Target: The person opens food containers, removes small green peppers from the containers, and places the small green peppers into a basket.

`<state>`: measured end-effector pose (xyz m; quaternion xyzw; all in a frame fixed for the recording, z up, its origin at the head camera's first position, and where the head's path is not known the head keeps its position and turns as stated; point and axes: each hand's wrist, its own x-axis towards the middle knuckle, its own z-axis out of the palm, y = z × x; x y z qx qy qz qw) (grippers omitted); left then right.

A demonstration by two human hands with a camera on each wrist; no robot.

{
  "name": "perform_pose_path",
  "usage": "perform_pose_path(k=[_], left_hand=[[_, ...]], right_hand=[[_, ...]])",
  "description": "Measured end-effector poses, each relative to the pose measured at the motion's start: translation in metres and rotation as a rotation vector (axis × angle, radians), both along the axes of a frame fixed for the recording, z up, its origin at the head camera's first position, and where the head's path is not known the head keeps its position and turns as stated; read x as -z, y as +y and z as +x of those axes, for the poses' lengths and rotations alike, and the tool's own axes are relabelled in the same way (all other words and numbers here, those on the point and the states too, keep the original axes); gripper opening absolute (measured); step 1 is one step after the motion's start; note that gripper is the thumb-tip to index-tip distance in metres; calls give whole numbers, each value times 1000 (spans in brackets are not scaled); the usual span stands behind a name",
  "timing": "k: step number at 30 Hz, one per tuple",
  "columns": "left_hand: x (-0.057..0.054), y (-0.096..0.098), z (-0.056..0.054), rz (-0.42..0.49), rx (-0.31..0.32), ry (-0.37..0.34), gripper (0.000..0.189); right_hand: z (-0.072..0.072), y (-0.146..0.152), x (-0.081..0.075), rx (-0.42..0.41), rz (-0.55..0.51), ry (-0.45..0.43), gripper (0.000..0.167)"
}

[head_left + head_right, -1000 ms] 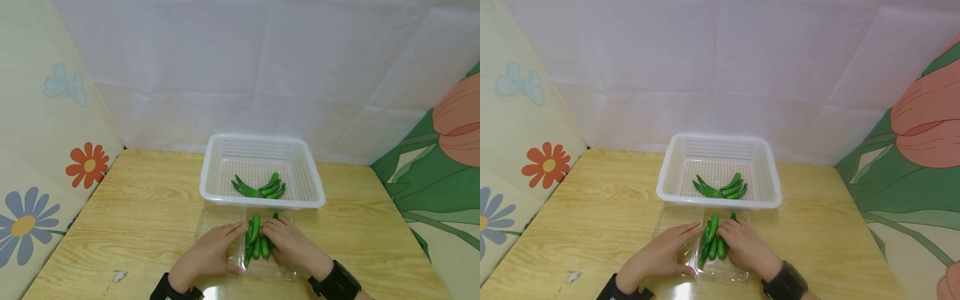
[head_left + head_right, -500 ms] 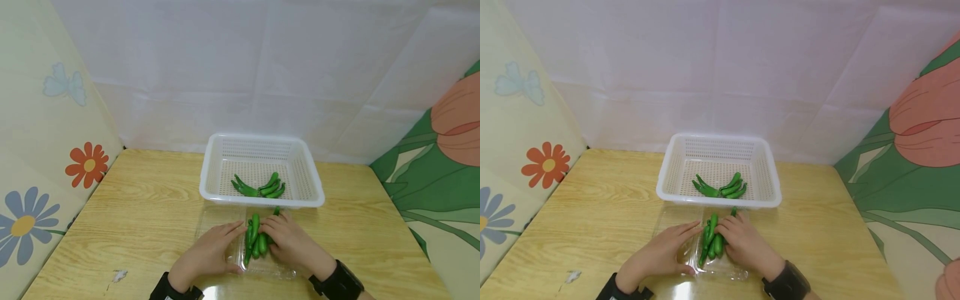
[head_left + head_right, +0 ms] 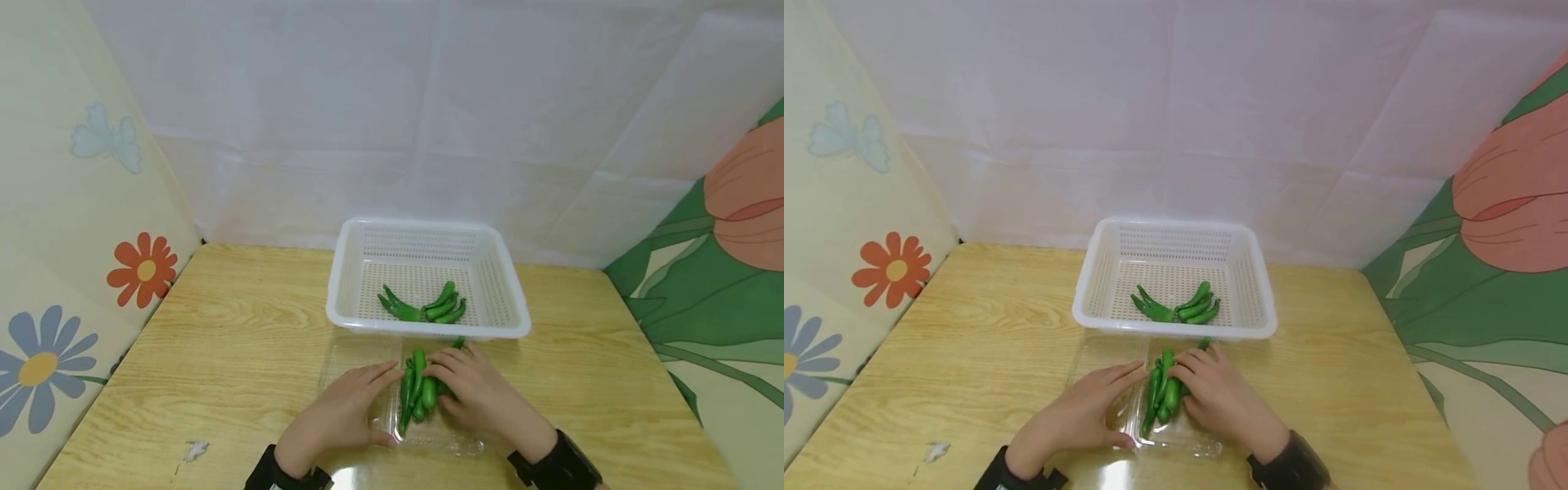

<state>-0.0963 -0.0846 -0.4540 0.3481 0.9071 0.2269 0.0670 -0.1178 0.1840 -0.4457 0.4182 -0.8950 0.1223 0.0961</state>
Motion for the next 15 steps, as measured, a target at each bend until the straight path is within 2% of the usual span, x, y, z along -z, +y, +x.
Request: perform_pose_path(k=[15], left_hand=[[0, 0, 0, -9, -4, 11, 99]], right_hand=[[8, 0, -3, -25, -95, 46, 47]])
